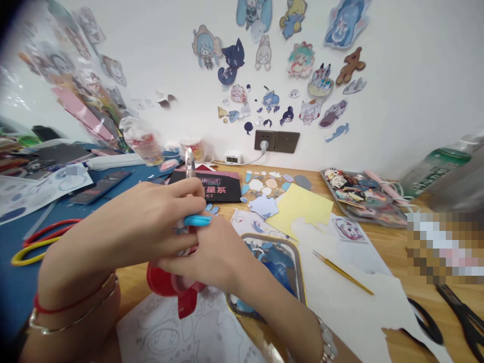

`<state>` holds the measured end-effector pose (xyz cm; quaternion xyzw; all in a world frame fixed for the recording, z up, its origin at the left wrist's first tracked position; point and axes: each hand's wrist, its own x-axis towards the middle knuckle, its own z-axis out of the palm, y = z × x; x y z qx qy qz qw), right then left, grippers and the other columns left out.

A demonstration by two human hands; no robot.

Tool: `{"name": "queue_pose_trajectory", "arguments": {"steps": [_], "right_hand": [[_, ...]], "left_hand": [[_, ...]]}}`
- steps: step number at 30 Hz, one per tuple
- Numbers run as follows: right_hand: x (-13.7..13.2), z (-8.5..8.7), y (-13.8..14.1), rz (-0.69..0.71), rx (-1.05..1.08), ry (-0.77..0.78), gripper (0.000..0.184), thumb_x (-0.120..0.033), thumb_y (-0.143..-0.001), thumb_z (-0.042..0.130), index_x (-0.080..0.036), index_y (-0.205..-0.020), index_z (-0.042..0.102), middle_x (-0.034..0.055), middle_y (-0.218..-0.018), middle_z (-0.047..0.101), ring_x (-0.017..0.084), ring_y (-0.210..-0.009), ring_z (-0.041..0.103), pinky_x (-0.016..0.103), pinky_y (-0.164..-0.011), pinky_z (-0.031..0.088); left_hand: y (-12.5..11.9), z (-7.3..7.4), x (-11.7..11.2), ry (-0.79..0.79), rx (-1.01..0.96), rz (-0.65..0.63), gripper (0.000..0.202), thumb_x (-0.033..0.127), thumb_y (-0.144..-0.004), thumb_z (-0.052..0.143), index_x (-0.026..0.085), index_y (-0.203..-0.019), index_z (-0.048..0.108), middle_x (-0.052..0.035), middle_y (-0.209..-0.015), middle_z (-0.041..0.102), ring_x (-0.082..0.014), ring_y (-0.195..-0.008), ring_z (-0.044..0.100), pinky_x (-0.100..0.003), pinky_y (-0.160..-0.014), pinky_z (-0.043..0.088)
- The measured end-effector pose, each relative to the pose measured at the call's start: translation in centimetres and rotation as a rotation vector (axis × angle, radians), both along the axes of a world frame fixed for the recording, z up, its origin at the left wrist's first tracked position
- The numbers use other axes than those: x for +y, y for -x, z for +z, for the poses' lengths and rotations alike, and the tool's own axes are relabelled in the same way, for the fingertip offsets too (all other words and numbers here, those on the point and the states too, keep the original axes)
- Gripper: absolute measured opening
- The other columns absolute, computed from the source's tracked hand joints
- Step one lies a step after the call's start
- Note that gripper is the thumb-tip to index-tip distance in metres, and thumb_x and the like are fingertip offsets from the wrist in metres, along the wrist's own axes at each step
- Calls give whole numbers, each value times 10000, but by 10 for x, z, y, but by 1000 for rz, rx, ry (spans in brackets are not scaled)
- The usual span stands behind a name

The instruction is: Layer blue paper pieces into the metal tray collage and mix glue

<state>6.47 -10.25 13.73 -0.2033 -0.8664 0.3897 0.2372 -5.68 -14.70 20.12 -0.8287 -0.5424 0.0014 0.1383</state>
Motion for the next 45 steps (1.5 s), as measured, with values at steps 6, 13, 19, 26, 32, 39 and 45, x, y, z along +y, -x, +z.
{"name": "queue_pose_trajectory", "arguments": {"steps": [6,13,19,26,32,39,45], "right_hand": [[-2,6,1,-65,49,-9,101,-179,-636,650,-181,-729,610,-3,-750,666,164,-747,631,208,-544,439],[-2,6,0,-58,83,-32,101,-194,-655,649,-183,-739,596,1,-732,656,163,-735,632,224,-556,456],[-1,9,-1,-69,-5,-57,66,-219,-652,639,-208,-668,576,-5,-745,656,171,-746,625,233,-572,459],[0,6,0,-62,-38,-108,38,-249,-649,608,-216,-653,590,4,-715,667,189,-728,630,245,-556,449],[0,4,0,-56,-31,-110,74,-243,-665,599,-205,-725,620,22,-782,687,192,-774,636,233,-545,433],[-1,0,1,-62,5,-73,130,-223,-632,627,-190,-757,638,22,-781,686,187,-748,637,232,-516,427],[-3,3,-2,-60,5,-6,72,-209,-632,655,-165,-685,635,3,-680,667,164,-667,625,224,-500,424]], "left_hand": [[-3,-1,0,-44,-33,-2,45,156,-683,424,173,-675,464,-18,-828,488,-93,-503,422,-263,-447,265],[-3,-4,4,-122,-55,-52,48,158,-651,454,167,-689,482,-26,-795,496,-81,-475,378,-248,-420,248],[-5,-4,5,-127,-58,-60,67,162,-639,449,167,-695,485,-27,-770,497,-83,-469,372,-248,-417,239],[-6,-5,6,-117,-68,-62,77,165,-622,442,162,-684,488,-33,-766,513,-78,-457,360,-251,-419,236],[-7,-5,6,-91,-48,-57,54,151,-626,421,168,-651,466,-24,-779,510,-86,-467,356,-263,-424,218],[-3,-3,6,-28,-55,-53,30,167,-621,404,181,-630,429,6,-719,458,-91,-476,319,-267,-440,206],[-6,0,4,-21,-16,-28,96,128,-653,381,180,-664,461,1,-768,483,-87,-485,367,-264,-466,235]]}}
